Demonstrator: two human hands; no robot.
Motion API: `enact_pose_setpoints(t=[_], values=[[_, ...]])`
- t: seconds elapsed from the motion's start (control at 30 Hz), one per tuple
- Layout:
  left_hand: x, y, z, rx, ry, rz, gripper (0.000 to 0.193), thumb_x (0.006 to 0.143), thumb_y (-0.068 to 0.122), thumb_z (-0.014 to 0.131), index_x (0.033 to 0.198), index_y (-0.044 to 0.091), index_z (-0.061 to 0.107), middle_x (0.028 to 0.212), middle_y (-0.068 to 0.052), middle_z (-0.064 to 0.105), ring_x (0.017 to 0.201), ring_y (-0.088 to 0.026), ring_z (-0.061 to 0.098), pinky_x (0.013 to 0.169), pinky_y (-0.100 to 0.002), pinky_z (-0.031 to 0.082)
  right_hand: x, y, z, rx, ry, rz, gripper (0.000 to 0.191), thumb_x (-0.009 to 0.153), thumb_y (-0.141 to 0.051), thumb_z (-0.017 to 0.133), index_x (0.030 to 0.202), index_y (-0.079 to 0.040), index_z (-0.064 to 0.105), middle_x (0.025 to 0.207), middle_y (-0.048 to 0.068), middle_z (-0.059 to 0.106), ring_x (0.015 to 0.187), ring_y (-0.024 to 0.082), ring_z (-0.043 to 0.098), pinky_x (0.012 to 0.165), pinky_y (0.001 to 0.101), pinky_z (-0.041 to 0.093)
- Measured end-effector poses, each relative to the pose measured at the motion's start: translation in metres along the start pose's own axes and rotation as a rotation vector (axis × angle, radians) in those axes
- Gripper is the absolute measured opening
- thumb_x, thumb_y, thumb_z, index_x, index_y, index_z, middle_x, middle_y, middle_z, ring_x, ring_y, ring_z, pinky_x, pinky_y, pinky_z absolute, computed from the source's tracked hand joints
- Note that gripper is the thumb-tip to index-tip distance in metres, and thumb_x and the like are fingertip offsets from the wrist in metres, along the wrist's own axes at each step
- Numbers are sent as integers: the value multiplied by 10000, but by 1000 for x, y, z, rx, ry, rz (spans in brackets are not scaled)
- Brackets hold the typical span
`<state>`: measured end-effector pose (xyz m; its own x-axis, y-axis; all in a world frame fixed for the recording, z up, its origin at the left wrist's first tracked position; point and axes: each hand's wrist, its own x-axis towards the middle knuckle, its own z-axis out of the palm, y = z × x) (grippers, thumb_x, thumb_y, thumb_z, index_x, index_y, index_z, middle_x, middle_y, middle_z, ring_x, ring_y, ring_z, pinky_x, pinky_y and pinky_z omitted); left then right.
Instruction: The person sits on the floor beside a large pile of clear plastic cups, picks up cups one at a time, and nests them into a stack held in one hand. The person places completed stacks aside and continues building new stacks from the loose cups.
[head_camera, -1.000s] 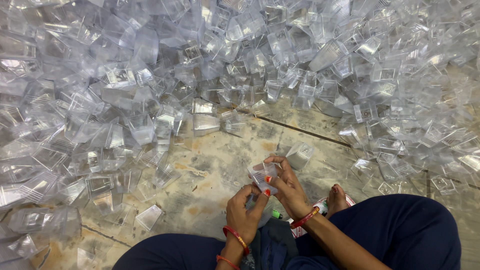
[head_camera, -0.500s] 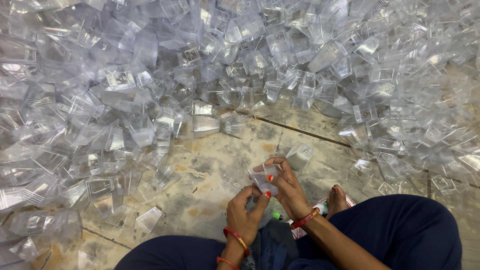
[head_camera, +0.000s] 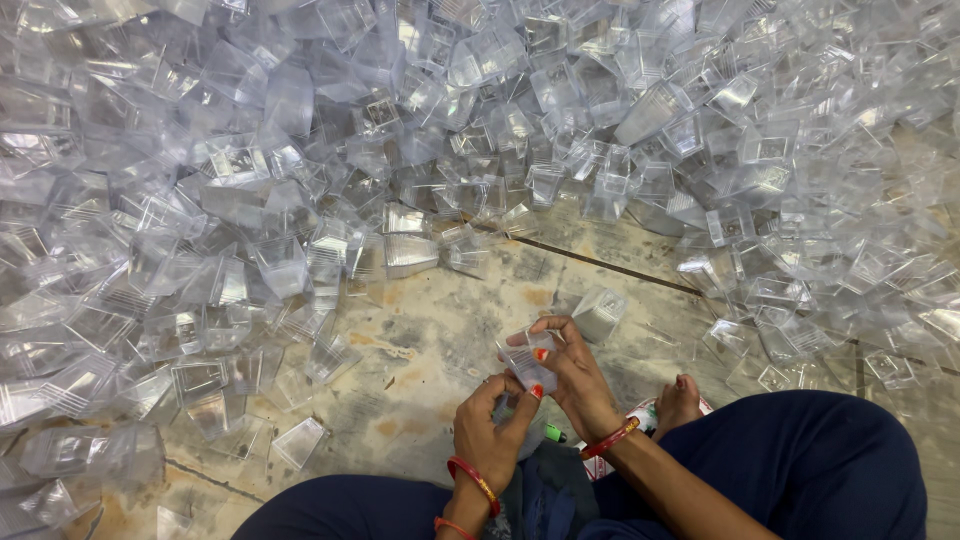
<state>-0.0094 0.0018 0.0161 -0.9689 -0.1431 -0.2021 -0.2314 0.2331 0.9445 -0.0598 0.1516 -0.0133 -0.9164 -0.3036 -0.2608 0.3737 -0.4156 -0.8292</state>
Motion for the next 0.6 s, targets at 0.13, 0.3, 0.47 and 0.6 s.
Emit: enact_pose_setpoints(t=[0.13,0.3,0.47,0.6], values=[[-1,-3,0,-2,-10,4,266,808,278,764,809,19,702,775,-122,745,730,-244,732,691,-343,540,0,5,-5,16,19,7,342,947,-164,540,1271,-117,440,1308,207,611,1226,348,657,986,483,591],[2,-14,4,29,24,16,286,840,324,761,858,43,711,796,-107,750,755,-244,741,705,-349,548,6,23,-17,64,78,-26,292,966,-193,553,1217,-109,428,1254,191,633,1160,325,690,941,441,609],[10,-33,7,-70,194,-73,574,877,421,715,1341,124,551,1084,-140,700,986,-229,689,844,-342,529,4,35,-9,-275,-56,-170,263,1078,-217,586,1256,-52,483,1190,133,572,1129,202,582,962,372,504],[24,-52,0,-526,218,-91,505,947,418,608,1347,110,621,1267,-65,683,1119,-161,636,941,-304,502,1,22,14,-472,-132,-72,414,1058,-364,422,1349,-97,545,1308,61,614,1265,160,580,1049,341,475]])
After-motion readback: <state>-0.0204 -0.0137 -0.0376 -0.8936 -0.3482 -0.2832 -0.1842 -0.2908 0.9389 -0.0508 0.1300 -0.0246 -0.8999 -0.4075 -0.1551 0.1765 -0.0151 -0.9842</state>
